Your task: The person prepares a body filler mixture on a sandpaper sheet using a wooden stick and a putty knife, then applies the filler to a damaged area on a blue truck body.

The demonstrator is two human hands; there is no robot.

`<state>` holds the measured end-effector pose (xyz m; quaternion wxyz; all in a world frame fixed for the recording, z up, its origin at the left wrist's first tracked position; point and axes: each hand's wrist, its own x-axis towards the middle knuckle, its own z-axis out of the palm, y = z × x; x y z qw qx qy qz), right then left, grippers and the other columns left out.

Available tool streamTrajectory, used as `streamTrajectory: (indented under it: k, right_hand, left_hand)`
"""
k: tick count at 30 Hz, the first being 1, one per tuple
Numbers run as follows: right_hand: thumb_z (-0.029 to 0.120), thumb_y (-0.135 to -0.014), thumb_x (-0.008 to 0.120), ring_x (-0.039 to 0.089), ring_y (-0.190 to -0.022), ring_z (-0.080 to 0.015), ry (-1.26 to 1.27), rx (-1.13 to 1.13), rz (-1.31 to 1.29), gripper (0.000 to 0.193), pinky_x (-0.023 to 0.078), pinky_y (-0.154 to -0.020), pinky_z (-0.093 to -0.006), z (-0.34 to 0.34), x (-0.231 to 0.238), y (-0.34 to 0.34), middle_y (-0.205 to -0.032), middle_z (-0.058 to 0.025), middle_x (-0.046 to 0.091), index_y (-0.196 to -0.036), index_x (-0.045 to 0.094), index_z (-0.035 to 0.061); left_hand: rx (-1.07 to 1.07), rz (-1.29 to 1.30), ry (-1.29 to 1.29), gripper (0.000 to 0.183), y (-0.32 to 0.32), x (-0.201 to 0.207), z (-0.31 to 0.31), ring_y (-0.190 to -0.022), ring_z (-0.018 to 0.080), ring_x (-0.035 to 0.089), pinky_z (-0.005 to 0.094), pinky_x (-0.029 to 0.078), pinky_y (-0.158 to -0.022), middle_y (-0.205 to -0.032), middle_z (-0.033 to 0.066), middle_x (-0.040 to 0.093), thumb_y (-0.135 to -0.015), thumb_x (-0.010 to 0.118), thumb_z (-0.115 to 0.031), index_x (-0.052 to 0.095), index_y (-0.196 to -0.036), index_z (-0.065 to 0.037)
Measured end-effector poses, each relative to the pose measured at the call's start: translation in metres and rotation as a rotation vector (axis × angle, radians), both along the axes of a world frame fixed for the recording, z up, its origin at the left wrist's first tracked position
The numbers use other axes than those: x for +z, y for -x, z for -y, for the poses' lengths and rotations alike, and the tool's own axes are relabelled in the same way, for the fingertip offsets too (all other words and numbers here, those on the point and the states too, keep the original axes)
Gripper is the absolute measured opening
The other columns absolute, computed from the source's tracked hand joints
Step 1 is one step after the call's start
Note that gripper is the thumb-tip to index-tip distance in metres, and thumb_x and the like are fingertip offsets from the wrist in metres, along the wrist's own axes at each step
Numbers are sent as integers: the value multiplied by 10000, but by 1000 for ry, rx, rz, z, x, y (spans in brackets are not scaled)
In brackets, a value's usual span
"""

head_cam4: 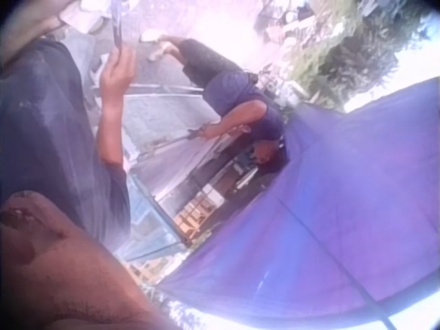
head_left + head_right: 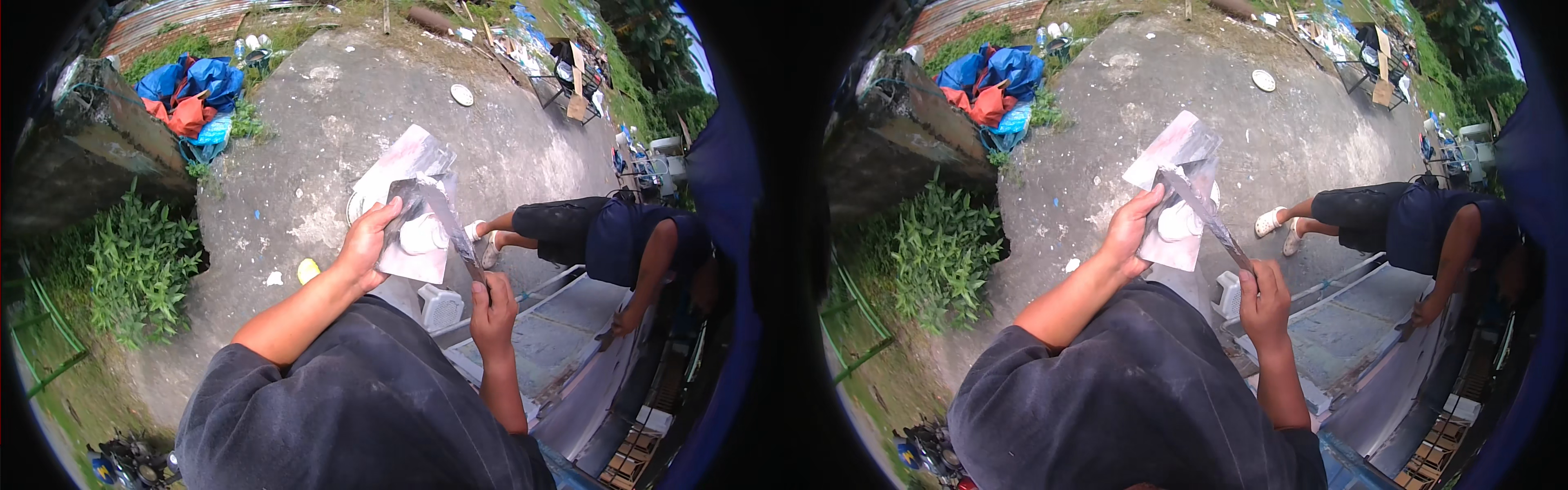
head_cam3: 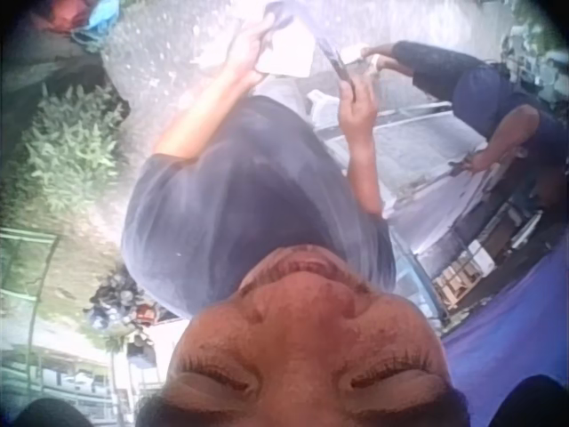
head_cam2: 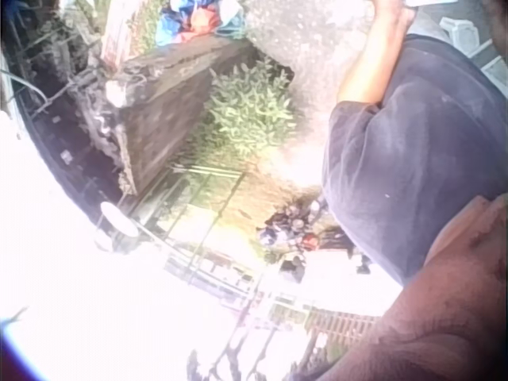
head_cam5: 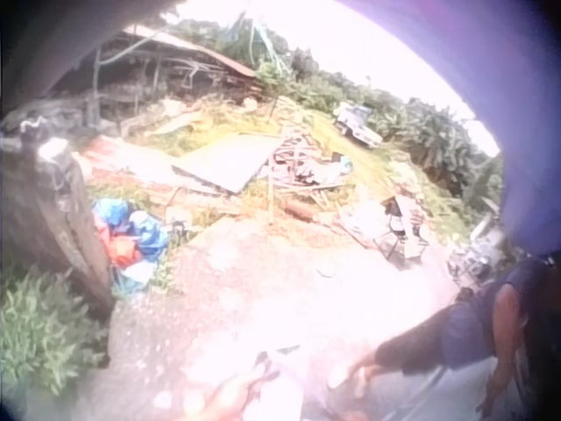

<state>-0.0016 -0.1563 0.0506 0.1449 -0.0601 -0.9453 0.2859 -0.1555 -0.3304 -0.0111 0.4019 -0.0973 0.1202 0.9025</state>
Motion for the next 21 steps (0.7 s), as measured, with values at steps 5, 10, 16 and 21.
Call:
streamTrajectory:
  k: [5,10,16,21]
  right_hand:
    - [38,-934,574,582,-737,-327,-87,-8,50,87,465,-658,-397,-16,7,-20,-864,-149,585,-1007,603,0]
    - [37,-937,568,578,-737,-325,-111,-73,80,87,462,-658,-395,-38,10,-36,-864,-150,584,-1007,602,-4]
    - [56,-945,563,573,-746,-303,-45,-140,71,106,458,-668,-387,-45,11,-39,-860,-142,576,-1020,602,-9]
    - [121,-974,561,561,-730,-159,502,-216,174,180,447,-647,-305,-37,1,-39,-840,-76,586,-1090,601,-11]
  left_hand:
    - [34,-33,80,395,8,-6,10,-1030,261,683,418,574,-896,-1177,141,658,-1026,486,-278,502,-1316,-10]
    - [56,-50,80,400,17,-16,13,-1055,259,676,422,564,-919,-1197,143,651,-1021,498,-263,488,-1331,-10]
    - [122,-73,159,401,24,-14,8,-1099,264,654,431,542,-960,-1241,145,626,-1025,489,-248,466,-1348,-13]
    - [41,-128,195,387,23,-25,7,-1080,265,661,435,559,-934,-1223,164,622,-1031,476,-238,460,-1336,0]
